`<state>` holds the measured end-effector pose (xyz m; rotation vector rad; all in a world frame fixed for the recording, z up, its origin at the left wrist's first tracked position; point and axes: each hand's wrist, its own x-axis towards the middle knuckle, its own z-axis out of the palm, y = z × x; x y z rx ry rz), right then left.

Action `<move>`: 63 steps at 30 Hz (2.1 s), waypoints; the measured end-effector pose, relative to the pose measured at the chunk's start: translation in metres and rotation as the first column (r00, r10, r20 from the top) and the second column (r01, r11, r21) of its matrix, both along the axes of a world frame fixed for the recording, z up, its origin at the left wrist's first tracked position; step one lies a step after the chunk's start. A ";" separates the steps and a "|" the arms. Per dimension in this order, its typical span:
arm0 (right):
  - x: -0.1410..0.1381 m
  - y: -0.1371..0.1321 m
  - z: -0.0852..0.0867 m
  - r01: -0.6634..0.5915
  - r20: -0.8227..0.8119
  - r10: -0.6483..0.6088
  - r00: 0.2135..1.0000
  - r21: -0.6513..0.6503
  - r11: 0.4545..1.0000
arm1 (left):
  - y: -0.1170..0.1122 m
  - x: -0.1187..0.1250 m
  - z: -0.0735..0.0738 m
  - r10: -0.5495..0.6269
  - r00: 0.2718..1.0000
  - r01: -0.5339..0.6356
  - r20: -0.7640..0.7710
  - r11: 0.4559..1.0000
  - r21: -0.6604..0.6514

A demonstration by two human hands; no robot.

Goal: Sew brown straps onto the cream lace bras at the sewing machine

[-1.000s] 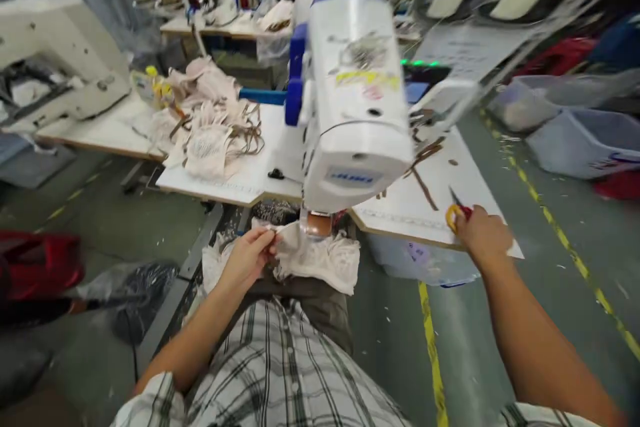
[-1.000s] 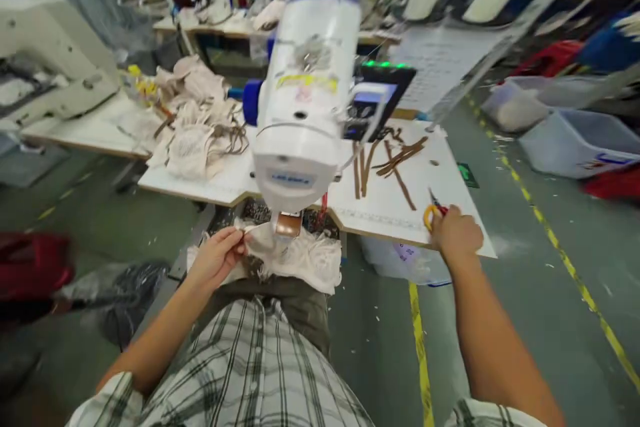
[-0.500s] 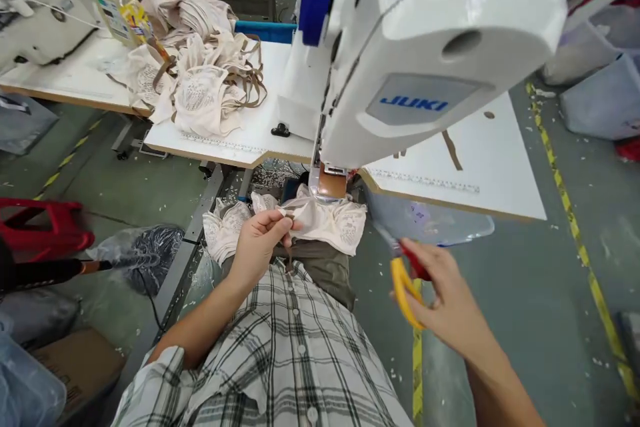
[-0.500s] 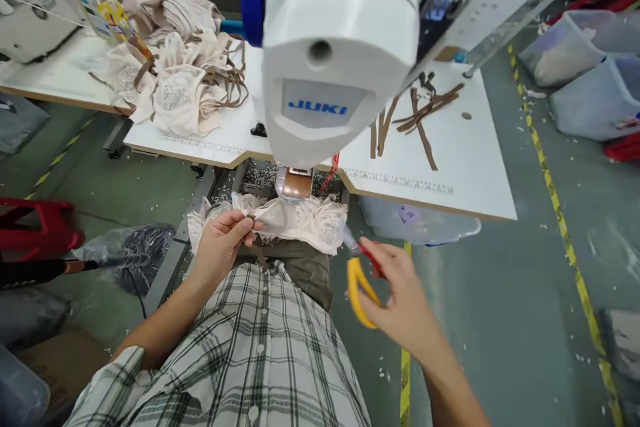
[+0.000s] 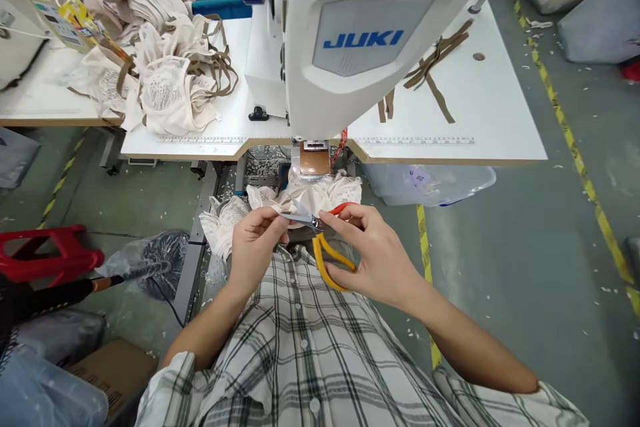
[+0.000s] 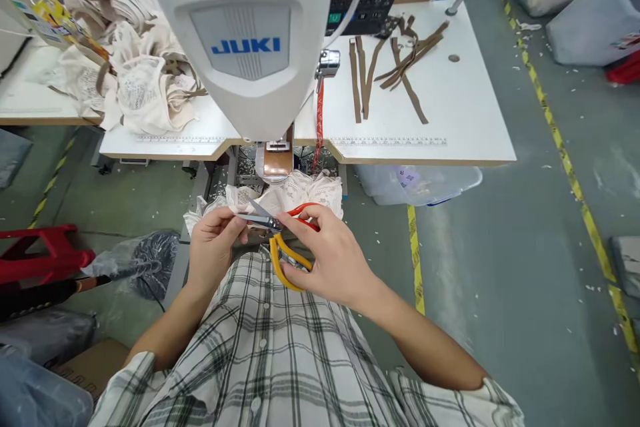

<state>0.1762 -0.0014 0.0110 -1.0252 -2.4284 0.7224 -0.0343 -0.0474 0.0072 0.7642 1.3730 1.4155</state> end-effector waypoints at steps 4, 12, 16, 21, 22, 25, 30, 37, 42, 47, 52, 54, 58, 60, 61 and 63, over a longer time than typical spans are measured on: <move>-0.002 0.001 -0.001 0.001 -0.016 -0.001 1.000 -0.016 1.000 | 0.001 0.001 -0.001 0.011 1.000 -0.011 0.005 1.000 0.000; -0.004 0.007 -0.001 0.028 -0.036 -0.032 0.999 -0.093 0.995 | 0.001 -0.001 -0.005 0.010 0.999 -0.009 -0.038 1.000 0.017; -0.012 0.012 -0.006 0.086 -0.101 -0.095 0.990 -0.086 0.993 | 0.001 -0.002 -0.010 0.001 0.996 0.004 -0.086 0.998 0.064; -0.026 0.012 -0.015 0.141 -0.199 -0.151 0.968 -0.065 0.988 | 0.003 -0.001 -0.016 0.006 0.991 0.006 -0.130 0.996 0.092; -0.027 0.012 -0.016 0.152 -0.204 -0.163 0.965 -0.069 0.986 | 0.003 -0.002 -0.018 0.009 0.992 0.002 -0.125 0.996 0.088; -0.026 0.012 -0.020 0.173 -0.184 -0.189 0.965 -0.104 0.980 | 0.004 -0.003 -0.021 0.038 0.996 -0.031 -0.085 0.996 0.082; -0.027 0.014 -0.021 0.216 -0.149 -0.235 0.960 -0.135 0.967 | 0.006 -0.002 -0.027 0.058 0.998 -0.056 -0.025 0.995 0.085; -0.035 0.010 -0.026 0.205 -0.191 -0.233 0.954 -0.153 0.967 | 0.008 -0.001 -0.030 0.046 0.998 -0.044 -0.038 0.997 0.064; -0.033 0.010 -0.031 0.239 -0.174 -0.275 0.946 -0.200 0.950 | 0.009 -0.001 -0.036 0.058 0.998 -0.055 -0.025 0.995 0.081; -0.036 0.009 -0.033 0.235 -0.163 -0.287 0.944 -0.276 0.932 | 0.011 -0.001 -0.036 0.033 0.998 -0.032 -0.050 0.999 0.035; -0.027 0.006 -0.030 0.291 -0.206 -0.366 0.907 -0.321 0.901 | 0.012 0.000 -0.032 0.044 0.998 -0.041 0.043 0.997 -0.058; -0.024 0.005 -0.027 0.324 -0.187 -0.380 0.906 -0.271 0.906 | 0.012 0.000 -0.032 0.057 0.994 -0.050 0.090 0.996 -0.077; -0.022 0.004 -0.025 0.314 -0.137 -0.334 0.932 -0.149 0.938 | 0.013 0.001 -0.029 0.056 0.992 -0.049 0.116 0.997 -0.062; -0.024 0.004 -0.025 0.298 -0.131 -0.310 0.942 -0.105 0.949 | 0.013 0.001 -0.029 0.056 0.995 -0.052 0.086 0.998 -0.046; -0.026 0.004 -0.026 0.286 -0.135 -0.296 0.946 -0.089 0.954 | 0.013 0.001 -0.028 0.058 0.996 -0.056 0.067 0.998 -0.040; -0.028 0.005 -0.026 0.265 -0.145 -0.273 0.951 -0.069 0.962 | 0.012 0.000 -0.028 0.069 0.997 -0.068 0.038 0.997 -0.027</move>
